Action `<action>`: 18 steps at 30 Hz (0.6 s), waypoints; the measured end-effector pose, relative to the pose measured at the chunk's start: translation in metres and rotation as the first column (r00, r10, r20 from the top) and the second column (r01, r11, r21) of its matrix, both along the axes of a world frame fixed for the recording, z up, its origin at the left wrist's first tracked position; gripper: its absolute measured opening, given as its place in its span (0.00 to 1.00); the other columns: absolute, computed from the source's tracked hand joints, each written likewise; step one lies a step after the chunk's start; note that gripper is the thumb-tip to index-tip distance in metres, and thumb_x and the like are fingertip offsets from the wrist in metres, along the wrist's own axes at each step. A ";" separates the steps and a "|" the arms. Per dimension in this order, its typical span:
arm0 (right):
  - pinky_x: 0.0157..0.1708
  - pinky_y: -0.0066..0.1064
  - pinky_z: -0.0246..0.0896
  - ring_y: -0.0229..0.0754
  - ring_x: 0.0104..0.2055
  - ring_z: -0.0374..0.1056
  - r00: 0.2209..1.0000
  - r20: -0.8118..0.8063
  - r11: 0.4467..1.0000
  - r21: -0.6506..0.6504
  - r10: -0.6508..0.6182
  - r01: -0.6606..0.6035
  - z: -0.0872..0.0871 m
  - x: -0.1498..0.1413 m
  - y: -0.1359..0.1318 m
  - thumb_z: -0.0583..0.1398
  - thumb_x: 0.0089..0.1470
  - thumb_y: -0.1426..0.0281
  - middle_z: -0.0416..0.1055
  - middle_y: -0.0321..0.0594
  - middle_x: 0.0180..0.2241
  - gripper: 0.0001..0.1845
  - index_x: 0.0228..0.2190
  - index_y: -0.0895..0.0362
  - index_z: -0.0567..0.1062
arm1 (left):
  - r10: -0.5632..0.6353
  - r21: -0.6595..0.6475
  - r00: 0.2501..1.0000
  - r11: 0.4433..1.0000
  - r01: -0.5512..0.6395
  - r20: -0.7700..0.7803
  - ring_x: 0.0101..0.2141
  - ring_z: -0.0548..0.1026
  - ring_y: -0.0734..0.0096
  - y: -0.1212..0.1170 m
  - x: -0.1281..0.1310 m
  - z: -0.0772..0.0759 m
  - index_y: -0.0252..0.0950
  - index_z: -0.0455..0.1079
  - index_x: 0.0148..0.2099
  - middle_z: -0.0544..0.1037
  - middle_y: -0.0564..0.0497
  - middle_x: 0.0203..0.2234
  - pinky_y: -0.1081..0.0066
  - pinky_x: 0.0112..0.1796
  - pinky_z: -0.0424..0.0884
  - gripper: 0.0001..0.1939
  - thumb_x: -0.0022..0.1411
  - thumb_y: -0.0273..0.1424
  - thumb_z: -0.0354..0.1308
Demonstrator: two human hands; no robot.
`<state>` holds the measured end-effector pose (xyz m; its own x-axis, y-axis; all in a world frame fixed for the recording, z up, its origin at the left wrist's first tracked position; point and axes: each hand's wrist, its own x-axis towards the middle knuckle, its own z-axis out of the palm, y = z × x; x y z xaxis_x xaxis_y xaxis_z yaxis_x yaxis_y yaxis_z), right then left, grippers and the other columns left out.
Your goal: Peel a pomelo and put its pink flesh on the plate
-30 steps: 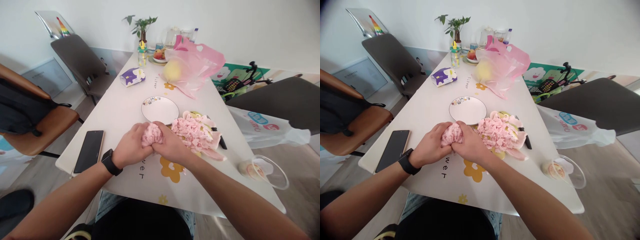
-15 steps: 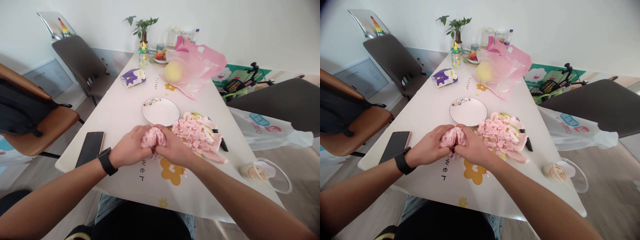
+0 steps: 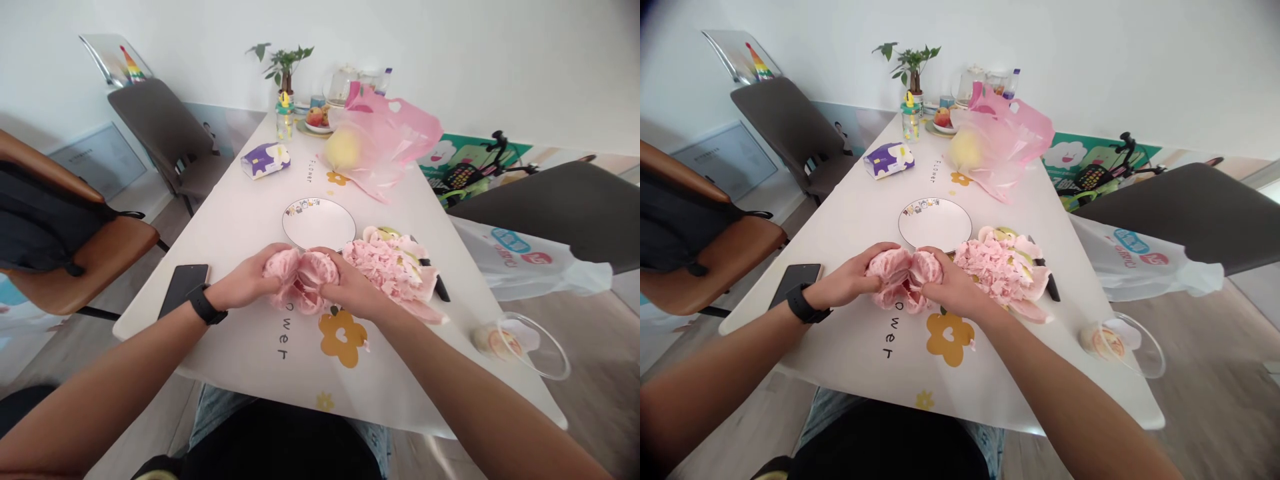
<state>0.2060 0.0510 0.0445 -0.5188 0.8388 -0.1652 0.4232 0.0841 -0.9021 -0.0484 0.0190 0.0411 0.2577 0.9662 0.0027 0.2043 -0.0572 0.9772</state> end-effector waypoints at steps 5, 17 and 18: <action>0.42 0.41 0.75 0.51 0.49 0.77 0.994 -0.068 0.993 -0.088 -0.087 0.081 -0.003 0.006 -0.004 0.60 0.48 0.72 0.78 0.40 0.51 0.38 0.61 0.43 0.68 | 0.037 -0.109 0.993 0.994 -0.025 0.111 0.54 0.76 0.46 0.000 -0.003 -0.002 0.43 0.72 0.61 0.77 0.45 0.57 0.54 0.52 0.73 0.35 0.48 0.27 0.65; 0.55 0.56 0.69 0.60 0.58 0.74 0.809 -0.535 0.936 -0.348 -0.243 0.050 0.002 0.043 -0.028 0.54 0.48 0.66 0.77 0.50 0.57 0.33 0.57 0.53 0.71 | 0.123 -0.296 0.732 0.949 0.111 0.670 0.58 0.75 0.35 -0.014 0.011 -0.004 0.32 0.76 0.56 0.82 0.35 0.51 0.41 0.57 0.70 0.32 0.47 0.37 0.58; 0.54 0.57 0.70 0.60 0.58 0.74 0.780 -0.559 0.925 -0.373 -0.280 0.064 0.000 0.041 -0.030 0.53 0.49 0.65 0.76 0.50 0.57 0.33 0.57 0.53 0.71 | 0.151 -0.309 0.701 0.946 0.103 0.697 0.59 0.75 0.34 -0.017 0.016 -0.004 0.31 0.76 0.57 0.82 0.34 0.51 0.40 0.58 0.69 0.34 0.48 0.38 0.57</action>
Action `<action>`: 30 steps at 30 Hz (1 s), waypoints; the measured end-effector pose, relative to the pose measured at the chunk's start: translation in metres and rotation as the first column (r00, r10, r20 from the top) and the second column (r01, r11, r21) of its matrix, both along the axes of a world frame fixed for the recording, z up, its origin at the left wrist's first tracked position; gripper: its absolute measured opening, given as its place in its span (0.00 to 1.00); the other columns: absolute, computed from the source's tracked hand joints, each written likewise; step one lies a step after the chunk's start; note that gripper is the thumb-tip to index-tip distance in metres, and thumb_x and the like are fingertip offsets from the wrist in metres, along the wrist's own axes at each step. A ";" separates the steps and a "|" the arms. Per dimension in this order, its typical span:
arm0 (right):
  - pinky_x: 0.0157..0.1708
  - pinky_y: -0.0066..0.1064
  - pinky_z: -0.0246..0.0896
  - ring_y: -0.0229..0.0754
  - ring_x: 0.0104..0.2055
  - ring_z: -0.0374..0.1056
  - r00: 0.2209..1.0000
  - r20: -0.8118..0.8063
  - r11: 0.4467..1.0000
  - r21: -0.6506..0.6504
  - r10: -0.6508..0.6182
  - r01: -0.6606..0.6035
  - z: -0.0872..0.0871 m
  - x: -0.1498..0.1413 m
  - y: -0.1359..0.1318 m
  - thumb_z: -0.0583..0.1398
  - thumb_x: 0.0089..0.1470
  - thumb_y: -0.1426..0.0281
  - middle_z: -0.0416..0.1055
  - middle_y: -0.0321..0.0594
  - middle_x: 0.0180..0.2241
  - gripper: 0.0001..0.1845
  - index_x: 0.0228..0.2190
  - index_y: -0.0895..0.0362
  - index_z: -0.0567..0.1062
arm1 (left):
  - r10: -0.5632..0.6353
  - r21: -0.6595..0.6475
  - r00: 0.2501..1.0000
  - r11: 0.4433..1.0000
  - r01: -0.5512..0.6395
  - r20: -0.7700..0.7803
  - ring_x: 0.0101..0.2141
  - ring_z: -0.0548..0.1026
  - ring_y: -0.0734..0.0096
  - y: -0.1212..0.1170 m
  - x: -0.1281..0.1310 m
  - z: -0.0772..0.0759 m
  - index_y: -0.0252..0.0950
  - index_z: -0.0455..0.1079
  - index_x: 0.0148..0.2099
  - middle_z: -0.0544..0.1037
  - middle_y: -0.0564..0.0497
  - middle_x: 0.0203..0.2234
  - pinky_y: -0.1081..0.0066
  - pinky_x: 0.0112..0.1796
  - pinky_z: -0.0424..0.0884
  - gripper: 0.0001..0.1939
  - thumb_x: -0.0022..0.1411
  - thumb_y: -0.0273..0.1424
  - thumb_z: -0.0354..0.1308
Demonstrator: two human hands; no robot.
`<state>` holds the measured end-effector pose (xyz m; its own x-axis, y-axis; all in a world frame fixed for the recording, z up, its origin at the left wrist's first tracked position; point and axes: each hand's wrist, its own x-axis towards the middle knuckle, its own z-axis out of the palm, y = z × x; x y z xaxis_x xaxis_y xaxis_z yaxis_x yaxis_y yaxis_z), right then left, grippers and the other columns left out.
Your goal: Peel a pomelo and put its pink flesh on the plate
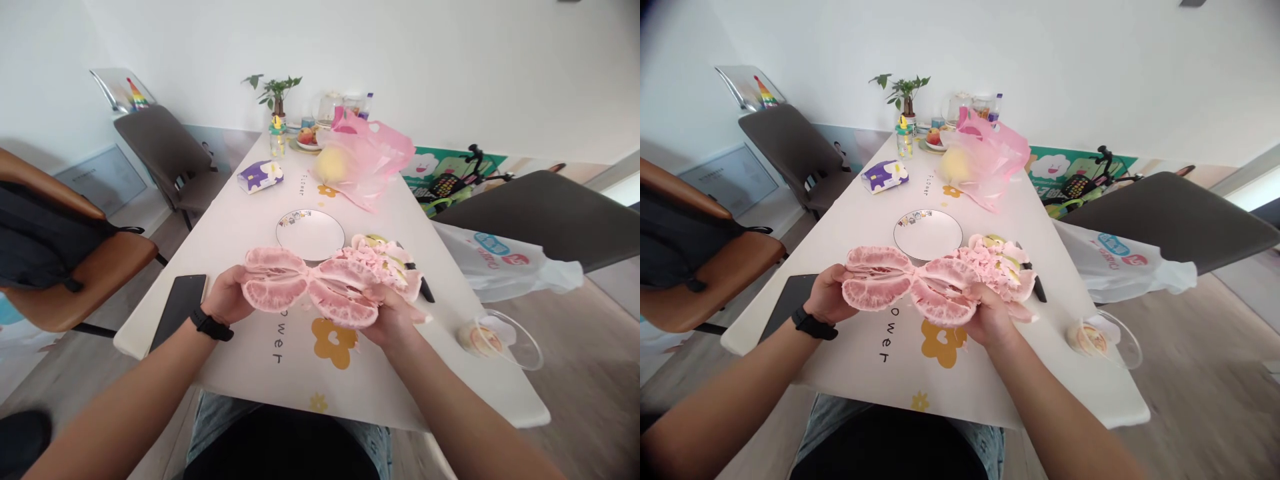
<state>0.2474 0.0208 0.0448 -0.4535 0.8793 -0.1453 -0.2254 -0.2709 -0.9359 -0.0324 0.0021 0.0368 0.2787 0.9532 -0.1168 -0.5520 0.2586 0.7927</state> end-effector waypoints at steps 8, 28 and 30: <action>0.51 0.52 0.73 0.61 0.56 0.74 0.888 -0.347 0.953 -0.120 -0.302 0.277 0.001 -0.019 -0.017 0.60 0.52 0.54 0.77 0.48 0.56 0.28 0.52 0.51 0.76 | 0.313 0.052 0.891 0.936 -0.348 0.327 0.64 0.70 0.42 -0.013 0.028 0.005 0.37 0.71 0.61 0.76 0.39 0.61 0.44 0.61 0.68 0.31 0.55 0.38 0.58; 0.48 0.48 0.75 0.56 0.51 0.77 0.900 -0.238 0.930 -0.069 -0.367 0.361 0.006 -0.023 -0.017 0.66 0.48 0.64 0.81 0.38 0.40 0.15 0.41 0.48 0.78 | 0.473 0.230 0.286 0.767 -0.600 -0.833 0.51 0.78 0.48 0.051 -0.044 -0.033 0.33 0.73 0.53 0.81 0.39 0.47 0.51 0.56 0.72 0.21 0.57 0.35 0.62; 0.49 0.50 0.75 0.57 0.52 0.76 0.907 -0.235 0.936 -0.046 -0.349 0.349 0.006 -0.023 -0.017 0.65 0.47 0.65 0.81 0.40 0.41 0.18 0.44 0.48 0.78 | 0.480 0.275 0.229 0.762 -0.586 -0.847 0.60 0.72 0.42 0.043 -0.040 -0.026 0.31 0.70 0.58 0.76 0.33 0.56 0.46 0.61 0.66 0.29 0.55 0.32 0.65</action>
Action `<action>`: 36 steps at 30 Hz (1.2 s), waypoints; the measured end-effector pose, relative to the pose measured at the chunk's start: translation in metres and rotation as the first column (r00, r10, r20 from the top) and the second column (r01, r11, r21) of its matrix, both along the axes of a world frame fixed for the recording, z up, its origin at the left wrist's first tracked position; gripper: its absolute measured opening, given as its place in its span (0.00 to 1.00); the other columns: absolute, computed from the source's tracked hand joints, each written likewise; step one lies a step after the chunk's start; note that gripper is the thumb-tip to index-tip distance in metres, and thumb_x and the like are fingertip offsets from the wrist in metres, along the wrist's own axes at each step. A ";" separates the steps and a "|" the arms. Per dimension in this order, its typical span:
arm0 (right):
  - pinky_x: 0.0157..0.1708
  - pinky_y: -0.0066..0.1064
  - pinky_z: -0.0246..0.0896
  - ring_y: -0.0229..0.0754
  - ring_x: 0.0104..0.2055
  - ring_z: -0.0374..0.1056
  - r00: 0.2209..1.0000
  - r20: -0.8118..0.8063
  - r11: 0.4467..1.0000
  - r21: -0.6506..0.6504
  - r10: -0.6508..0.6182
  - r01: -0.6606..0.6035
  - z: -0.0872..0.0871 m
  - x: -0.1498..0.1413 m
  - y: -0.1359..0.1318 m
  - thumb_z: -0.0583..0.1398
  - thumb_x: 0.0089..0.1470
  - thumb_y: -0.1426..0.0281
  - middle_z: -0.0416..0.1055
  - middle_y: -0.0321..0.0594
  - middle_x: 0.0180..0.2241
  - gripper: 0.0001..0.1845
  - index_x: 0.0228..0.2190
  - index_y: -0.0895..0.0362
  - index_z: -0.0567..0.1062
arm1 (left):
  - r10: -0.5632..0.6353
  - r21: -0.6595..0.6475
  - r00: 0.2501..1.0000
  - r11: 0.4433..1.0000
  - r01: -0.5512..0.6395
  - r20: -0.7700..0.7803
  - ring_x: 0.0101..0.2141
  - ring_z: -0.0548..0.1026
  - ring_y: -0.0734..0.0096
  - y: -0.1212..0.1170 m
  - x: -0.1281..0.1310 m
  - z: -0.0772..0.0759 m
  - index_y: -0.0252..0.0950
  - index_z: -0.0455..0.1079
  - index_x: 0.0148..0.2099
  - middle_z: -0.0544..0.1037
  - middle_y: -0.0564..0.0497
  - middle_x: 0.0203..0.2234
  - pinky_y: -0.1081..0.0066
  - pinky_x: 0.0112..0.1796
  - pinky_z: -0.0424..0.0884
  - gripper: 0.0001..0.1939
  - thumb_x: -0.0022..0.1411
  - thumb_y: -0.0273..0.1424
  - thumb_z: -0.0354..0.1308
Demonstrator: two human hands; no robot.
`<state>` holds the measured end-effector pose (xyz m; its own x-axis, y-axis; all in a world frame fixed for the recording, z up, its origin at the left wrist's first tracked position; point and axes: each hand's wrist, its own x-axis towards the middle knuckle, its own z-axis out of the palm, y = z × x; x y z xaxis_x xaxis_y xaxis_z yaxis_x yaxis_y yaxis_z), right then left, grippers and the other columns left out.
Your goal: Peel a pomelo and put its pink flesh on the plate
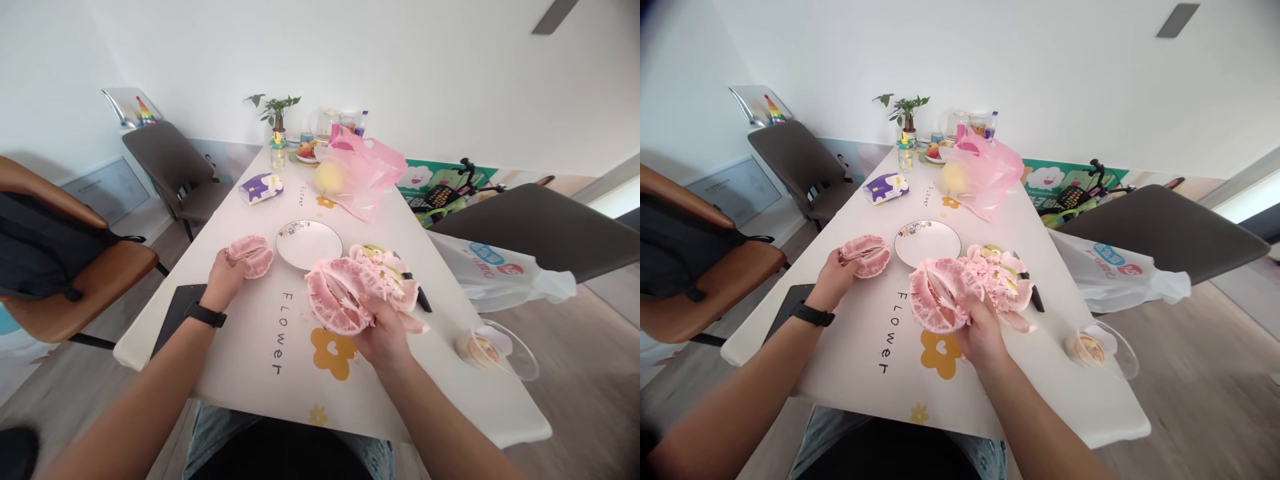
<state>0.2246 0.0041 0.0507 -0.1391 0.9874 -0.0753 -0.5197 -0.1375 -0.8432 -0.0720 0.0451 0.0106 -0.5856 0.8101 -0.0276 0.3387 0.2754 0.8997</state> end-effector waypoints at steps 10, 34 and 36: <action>0.56 0.55 0.71 0.61 0.59 0.72 0.977 0.211 0.976 0.210 0.014 -0.059 -0.013 -0.004 0.000 0.66 0.53 0.57 0.76 0.47 0.56 0.31 0.57 0.49 0.71 | -0.597 0.357 0.189 0.672 0.649 0.780 0.50 0.80 0.48 -0.068 0.120 0.049 0.37 0.70 0.61 0.79 0.36 0.54 0.52 0.47 0.79 0.30 0.66 0.50 0.60; 0.19 0.29 0.48 0.35 0.19 0.51 0.900 0.367 0.941 -0.319 0.236 -0.117 0.018 -0.026 -0.004 0.57 0.45 0.68 0.58 0.32 0.16 0.10 0.17 0.53 0.64 | -0.266 0.174 0.583 0.789 0.589 -0.768 0.60 0.70 0.43 -0.055 0.122 0.000 0.40 0.59 0.70 0.67 0.31 0.62 0.45 0.57 0.70 0.34 0.63 0.18 0.54; 0.18 0.28 0.47 0.34 0.19 0.50 0.914 0.328 0.934 -0.334 0.240 -0.125 0.018 -0.025 -0.005 0.57 0.43 0.69 0.56 0.30 0.16 0.09 0.17 0.53 0.62 | -0.284 0.139 0.559 0.791 0.596 -0.779 0.59 0.70 0.42 -0.057 0.122 0.000 0.39 0.60 0.69 0.68 0.31 0.62 0.45 0.56 0.70 0.33 0.63 0.19 0.54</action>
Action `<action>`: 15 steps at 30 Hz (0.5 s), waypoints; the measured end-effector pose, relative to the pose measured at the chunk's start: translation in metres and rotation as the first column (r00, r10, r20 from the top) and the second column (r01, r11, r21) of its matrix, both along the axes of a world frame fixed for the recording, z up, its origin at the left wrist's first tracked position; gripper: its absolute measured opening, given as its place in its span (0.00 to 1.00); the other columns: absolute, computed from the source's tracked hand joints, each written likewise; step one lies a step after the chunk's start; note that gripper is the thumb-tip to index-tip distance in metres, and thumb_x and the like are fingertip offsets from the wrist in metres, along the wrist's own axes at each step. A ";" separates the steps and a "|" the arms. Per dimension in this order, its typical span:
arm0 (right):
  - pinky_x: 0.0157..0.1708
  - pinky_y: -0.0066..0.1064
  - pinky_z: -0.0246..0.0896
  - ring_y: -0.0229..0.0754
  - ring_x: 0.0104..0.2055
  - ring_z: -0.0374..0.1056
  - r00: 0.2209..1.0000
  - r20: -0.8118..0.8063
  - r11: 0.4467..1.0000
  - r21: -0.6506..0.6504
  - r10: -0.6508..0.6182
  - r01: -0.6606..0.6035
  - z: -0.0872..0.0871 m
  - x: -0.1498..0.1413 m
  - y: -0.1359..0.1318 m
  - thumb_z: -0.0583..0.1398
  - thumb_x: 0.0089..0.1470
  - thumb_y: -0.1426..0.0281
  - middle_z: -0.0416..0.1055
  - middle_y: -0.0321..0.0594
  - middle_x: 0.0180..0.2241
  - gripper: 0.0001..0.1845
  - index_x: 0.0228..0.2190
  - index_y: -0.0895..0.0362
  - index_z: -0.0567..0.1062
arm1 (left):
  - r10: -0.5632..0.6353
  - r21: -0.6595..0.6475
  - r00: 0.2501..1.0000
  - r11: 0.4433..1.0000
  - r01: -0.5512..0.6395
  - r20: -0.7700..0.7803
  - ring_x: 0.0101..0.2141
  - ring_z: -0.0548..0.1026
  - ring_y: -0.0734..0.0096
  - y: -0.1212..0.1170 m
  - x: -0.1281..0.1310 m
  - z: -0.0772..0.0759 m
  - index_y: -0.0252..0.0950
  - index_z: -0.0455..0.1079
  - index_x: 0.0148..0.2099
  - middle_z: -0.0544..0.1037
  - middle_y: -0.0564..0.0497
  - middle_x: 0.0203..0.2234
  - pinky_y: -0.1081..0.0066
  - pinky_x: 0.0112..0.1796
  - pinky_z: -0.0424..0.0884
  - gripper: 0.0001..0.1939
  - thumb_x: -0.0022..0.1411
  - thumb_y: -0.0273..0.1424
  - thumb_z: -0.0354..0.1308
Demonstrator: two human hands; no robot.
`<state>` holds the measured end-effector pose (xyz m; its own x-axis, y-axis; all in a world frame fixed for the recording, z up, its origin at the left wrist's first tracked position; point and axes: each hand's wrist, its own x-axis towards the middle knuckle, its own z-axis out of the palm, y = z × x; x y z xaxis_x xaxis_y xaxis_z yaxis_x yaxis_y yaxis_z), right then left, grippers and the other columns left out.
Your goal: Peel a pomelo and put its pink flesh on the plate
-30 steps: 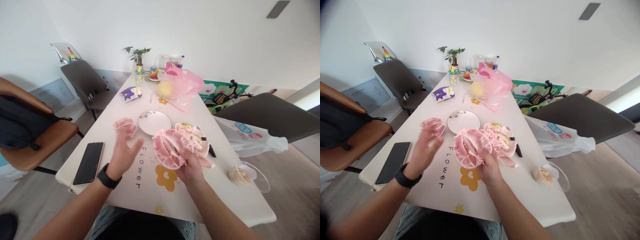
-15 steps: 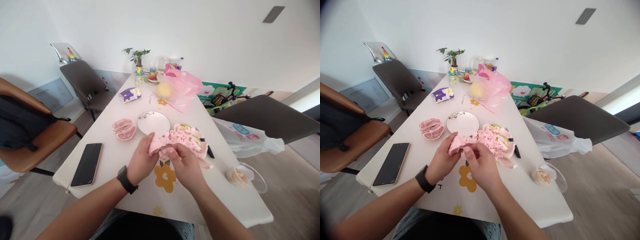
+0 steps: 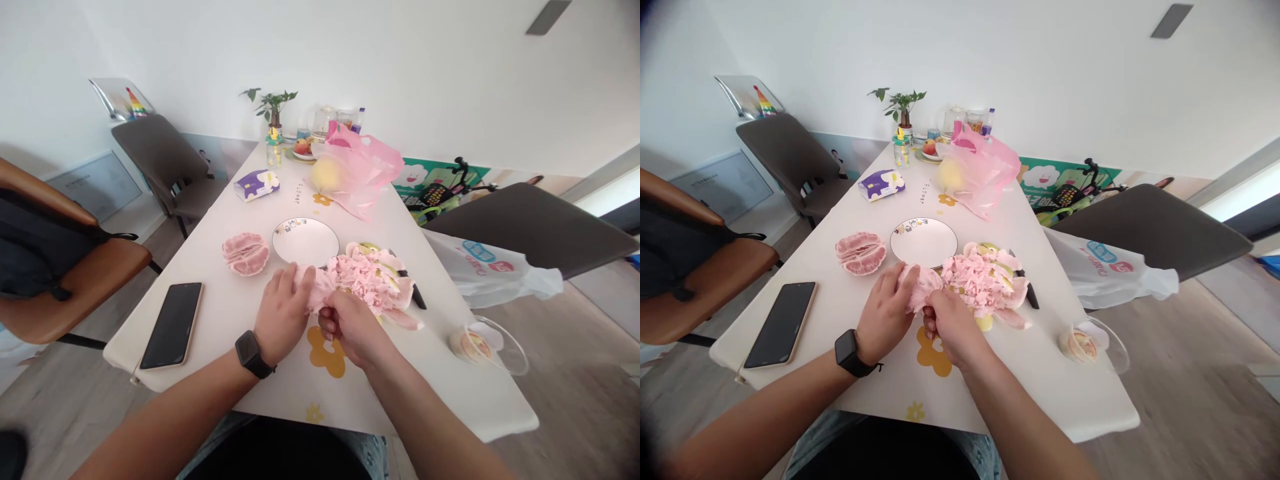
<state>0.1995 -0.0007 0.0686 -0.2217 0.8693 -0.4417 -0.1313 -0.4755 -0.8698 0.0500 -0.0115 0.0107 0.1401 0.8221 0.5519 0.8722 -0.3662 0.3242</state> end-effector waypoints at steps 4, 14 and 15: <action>0.18 0.26 0.41 0.31 0.19 0.43 0.997 -0.078 1.000 -0.028 0.004 -0.006 -0.005 0.003 -0.002 0.57 0.42 0.71 0.52 0.28 0.17 0.10 0.18 0.52 0.59 | -0.012 -0.016 0.999 1.000 0.011 -0.036 0.59 0.69 0.42 -0.003 0.001 -0.002 0.38 0.60 0.69 0.68 0.32 0.62 0.46 0.55 0.71 0.32 0.63 0.20 0.55; 0.19 0.27 0.48 0.32 0.19 0.50 0.998 -0.057 0.996 0.078 0.041 -0.036 -0.006 0.008 -0.007 0.58 0.48 0.70 0.58 0.29 0.19 0.08 0.21 0.54 0.63 | -0.031 -0.073 0.977 0.996 0.047 0.211 0.58 0.73 0.48 -0.005 0.009 0.000 0.38 0.53 0.71 0.70 0.35 0.59 0.52 0.56 0.73 0.32 0.68 0.27 0.57; 0.20 0.28 0.53 0.34 0.20 0.55 0.995 0.068 0.987 0.139 0.072 -0.080 -0.005 0.011 -0.008 0.58 0.51 0.69 0.62 0.31 0.20 0.08 0.22 0.54 0.66 | -0.023 -0.078 0.975 0.996 0.041 0.222 0.59 0.72 0.48 -0.004 0.008 0.001 0.38 0.53 0.70 0.70 0.35 0.59 0.51 0.57 0.73 0.32 0.68 0.27 0.57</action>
